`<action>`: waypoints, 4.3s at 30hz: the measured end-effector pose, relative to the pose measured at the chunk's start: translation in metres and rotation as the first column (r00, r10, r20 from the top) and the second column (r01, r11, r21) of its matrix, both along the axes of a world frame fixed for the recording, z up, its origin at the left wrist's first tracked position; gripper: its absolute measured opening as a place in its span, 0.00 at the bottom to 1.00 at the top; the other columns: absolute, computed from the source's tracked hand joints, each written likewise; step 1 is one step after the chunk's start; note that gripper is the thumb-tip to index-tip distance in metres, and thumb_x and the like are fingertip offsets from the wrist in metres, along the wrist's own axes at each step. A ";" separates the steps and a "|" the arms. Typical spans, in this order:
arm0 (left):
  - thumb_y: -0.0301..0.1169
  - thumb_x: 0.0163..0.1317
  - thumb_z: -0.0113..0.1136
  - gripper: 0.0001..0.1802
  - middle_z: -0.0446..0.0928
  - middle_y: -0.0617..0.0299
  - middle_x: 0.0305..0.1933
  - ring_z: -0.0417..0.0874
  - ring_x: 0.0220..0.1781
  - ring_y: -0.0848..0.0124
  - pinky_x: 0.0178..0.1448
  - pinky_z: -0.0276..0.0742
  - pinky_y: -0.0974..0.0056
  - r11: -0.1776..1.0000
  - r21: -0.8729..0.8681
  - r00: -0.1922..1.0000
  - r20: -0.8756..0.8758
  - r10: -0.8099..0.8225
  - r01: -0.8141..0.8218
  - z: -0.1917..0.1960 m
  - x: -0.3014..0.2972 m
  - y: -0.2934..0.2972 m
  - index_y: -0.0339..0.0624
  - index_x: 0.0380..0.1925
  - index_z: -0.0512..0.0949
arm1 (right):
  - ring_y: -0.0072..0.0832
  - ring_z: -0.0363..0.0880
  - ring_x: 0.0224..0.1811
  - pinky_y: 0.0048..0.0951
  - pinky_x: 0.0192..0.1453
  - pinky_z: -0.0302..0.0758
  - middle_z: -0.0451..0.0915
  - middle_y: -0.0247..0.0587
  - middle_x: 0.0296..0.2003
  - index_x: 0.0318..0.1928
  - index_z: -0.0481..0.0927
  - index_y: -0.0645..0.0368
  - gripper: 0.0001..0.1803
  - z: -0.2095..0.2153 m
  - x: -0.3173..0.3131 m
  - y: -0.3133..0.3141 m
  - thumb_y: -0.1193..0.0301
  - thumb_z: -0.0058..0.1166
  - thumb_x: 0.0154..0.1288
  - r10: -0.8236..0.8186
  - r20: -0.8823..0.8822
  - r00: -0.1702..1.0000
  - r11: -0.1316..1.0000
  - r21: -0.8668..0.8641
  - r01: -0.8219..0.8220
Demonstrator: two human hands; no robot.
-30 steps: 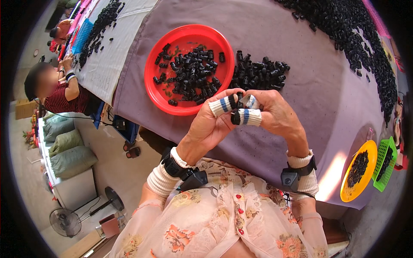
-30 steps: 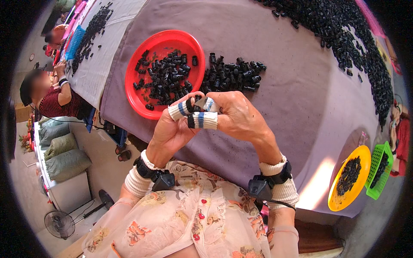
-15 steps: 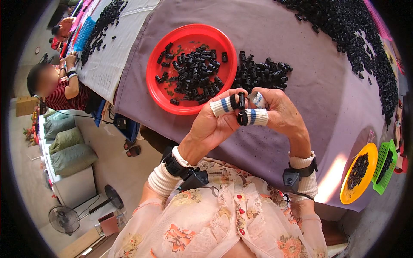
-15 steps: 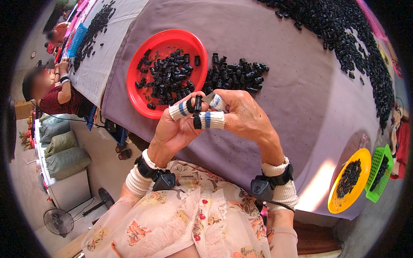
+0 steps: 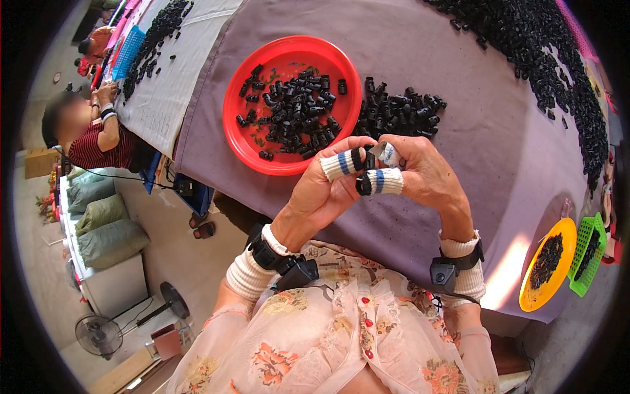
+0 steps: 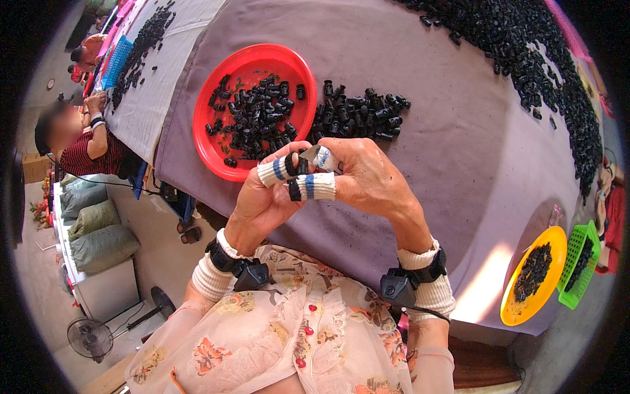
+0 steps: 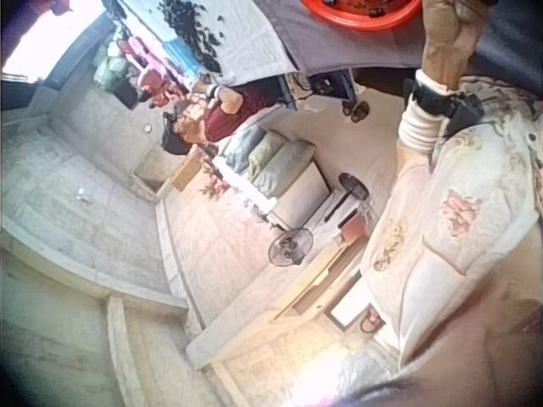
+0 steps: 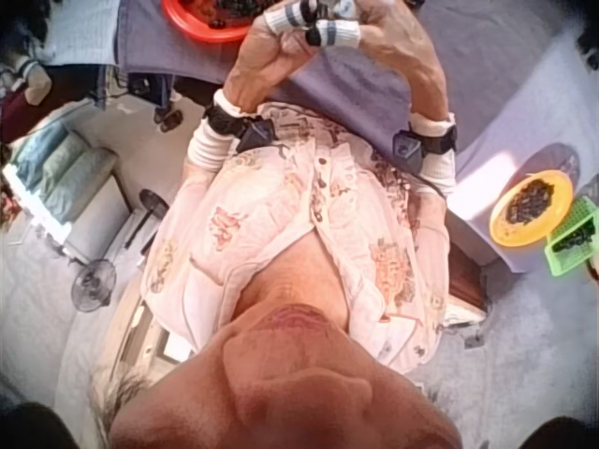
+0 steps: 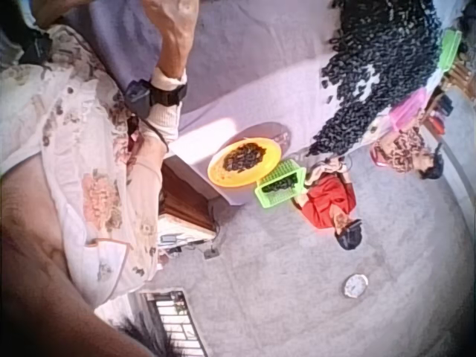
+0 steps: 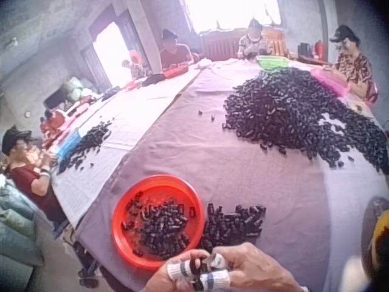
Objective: Assembling small black rubber or plastic components at a workstation.
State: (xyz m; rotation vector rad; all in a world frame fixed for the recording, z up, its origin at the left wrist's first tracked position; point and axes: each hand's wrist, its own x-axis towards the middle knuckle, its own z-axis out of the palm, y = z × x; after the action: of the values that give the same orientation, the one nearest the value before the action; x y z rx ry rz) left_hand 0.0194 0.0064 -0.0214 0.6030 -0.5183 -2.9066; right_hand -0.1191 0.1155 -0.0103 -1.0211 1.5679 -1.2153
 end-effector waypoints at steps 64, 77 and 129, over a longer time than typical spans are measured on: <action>0.28 0.60 0.54 0.09 0.76 0.61 0.36 0.78 0.38 0.75 0.44 0.76 0.67 0.932 -0.360 0.994 0.110 -0.013 0.052 0.009 0.000 -0.006 0.39 0.40 0.72 | 0.19 0.70 0.20 0.21 0.26 0.69 0.75 0.33 0.21 0.37 0.73 0.58 0.19 0.004 0.012 0.001 0.72 0.66 0.44 -0.195 -0.206 0.959 0.964 -0.218 0.150; 0.29 0.60 0.52 0.10 0.77 0.63 0.38 0.79 0.40 0.75 0.45 0.76 0.70 0.984 -0.179 1.000 0.030 -0.004 0.010 -0.015 0.010 -0.008 0.39 0.41 0.73 | 0.22 0.76 0.22 0.22 0.28 0.72 0.77 0.36 0.22 0.37 0.73 0.59 0.18 0.003 0.021 -0.003 0.76 0.64 0.42 -0.181 -0.247 0.952 0.977 -0.159 0.144; 0.26 0.60 0.51 0.13 0.77 0.60 0.40 0.80 0.40 0.75 0.46 0.77 0.70 0.998 -0.057 0.999 0.010 0.031 -0.030 -0.001 -0.002 0.003 0.36 0.46 0.71 | 0.24 0.62 0.16 0.27 0.21 0.63 0.67 0.39 0.14 0.26 0.72 0.64 0.22 0.004 0.002 -0.002 0.57 0.64 0.47 -0.019 -0.168 0.986 0.995 -0.096 0.003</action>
State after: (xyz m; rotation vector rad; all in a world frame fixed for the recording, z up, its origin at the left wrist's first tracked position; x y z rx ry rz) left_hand 0.0177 0.0097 -0.0219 0.6134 -0.5851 -2.8510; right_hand -0.1169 0.1133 -0.0059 -1.2057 1.6596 -1.2478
